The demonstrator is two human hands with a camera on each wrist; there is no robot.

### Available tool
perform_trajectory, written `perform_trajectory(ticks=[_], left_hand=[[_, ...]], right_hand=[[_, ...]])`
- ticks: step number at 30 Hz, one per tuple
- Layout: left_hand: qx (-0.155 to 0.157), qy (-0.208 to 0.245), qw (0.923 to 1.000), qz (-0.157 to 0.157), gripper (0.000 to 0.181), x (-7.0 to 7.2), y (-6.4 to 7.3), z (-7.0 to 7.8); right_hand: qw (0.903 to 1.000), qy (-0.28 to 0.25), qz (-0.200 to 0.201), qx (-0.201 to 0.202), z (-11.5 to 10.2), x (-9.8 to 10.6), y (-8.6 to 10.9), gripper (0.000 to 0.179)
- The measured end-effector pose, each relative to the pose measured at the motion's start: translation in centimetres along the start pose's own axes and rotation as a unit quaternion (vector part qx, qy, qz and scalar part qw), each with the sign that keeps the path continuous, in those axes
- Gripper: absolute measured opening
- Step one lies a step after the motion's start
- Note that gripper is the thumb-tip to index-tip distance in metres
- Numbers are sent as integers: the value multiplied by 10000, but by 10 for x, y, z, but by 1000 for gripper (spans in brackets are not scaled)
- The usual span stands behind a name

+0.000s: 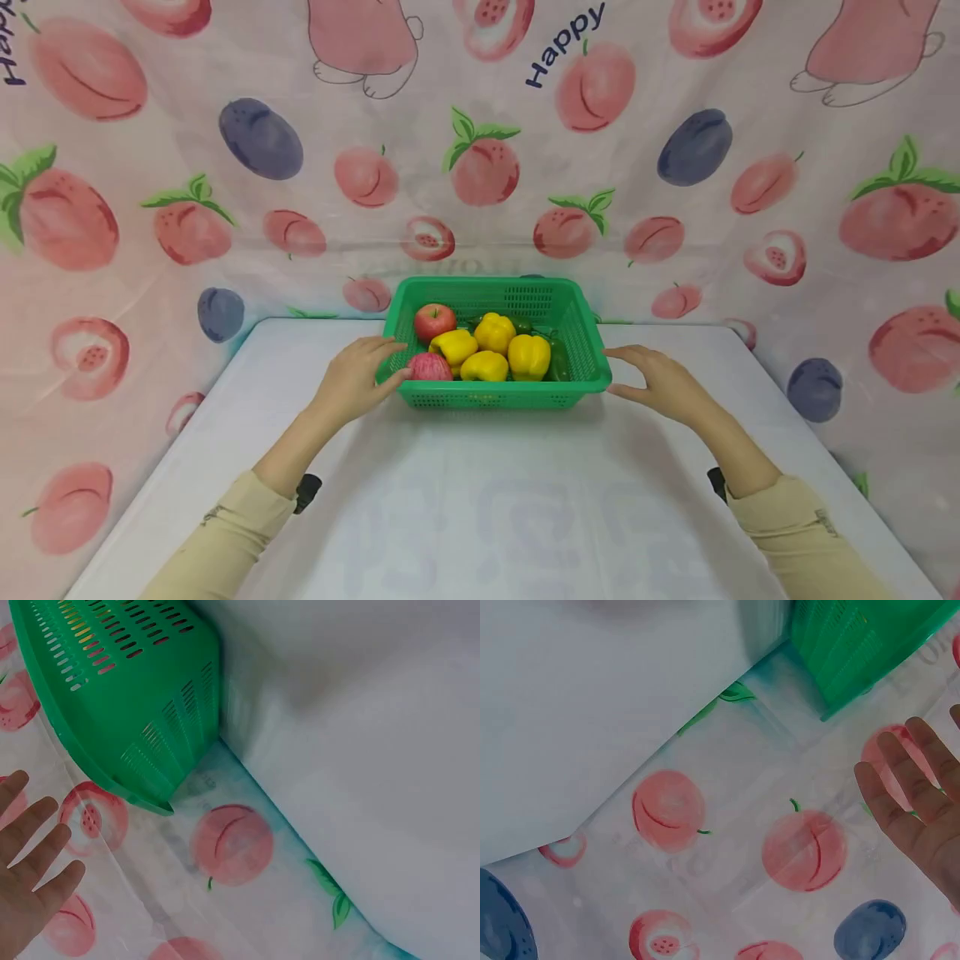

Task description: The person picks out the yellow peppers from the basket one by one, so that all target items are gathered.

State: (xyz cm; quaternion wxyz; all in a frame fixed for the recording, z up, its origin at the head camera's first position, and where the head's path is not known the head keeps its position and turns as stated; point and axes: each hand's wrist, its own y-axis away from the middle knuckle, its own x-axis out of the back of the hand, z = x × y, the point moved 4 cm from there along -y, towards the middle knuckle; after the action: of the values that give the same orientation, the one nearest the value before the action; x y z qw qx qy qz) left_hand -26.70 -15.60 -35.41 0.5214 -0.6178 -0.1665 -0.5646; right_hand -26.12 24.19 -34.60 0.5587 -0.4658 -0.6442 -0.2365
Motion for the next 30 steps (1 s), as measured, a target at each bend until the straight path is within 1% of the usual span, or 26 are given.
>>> perform_trajectory(ticks=[7,10,13,17,23,30], left_hand=[[283,69,9994,160,36,1,-5,1],[317,75,9991,270,33,0,-10,2],[327,125,9989,305,30,-2,-14,3],[373,132,9989,242,33,-6,-22,4],[675,14,9976,132,37,-11,-34,0],[900,18,9959,-39,40,-28,-45,-9]], right_hand=[[9997,-238,25,-29,-5,-5,-8,52],[9994,-336,45,-71,-7,-4,-13,51],[9992,-370,29,-168,-10,-4,-18,50],[9990,-358,3,-260,-15,-6,-26,50],[9986,-425,-77,-319,-26,-13,-43,49],[9985,-439,-71,-311,-33,-20,-56,46]])
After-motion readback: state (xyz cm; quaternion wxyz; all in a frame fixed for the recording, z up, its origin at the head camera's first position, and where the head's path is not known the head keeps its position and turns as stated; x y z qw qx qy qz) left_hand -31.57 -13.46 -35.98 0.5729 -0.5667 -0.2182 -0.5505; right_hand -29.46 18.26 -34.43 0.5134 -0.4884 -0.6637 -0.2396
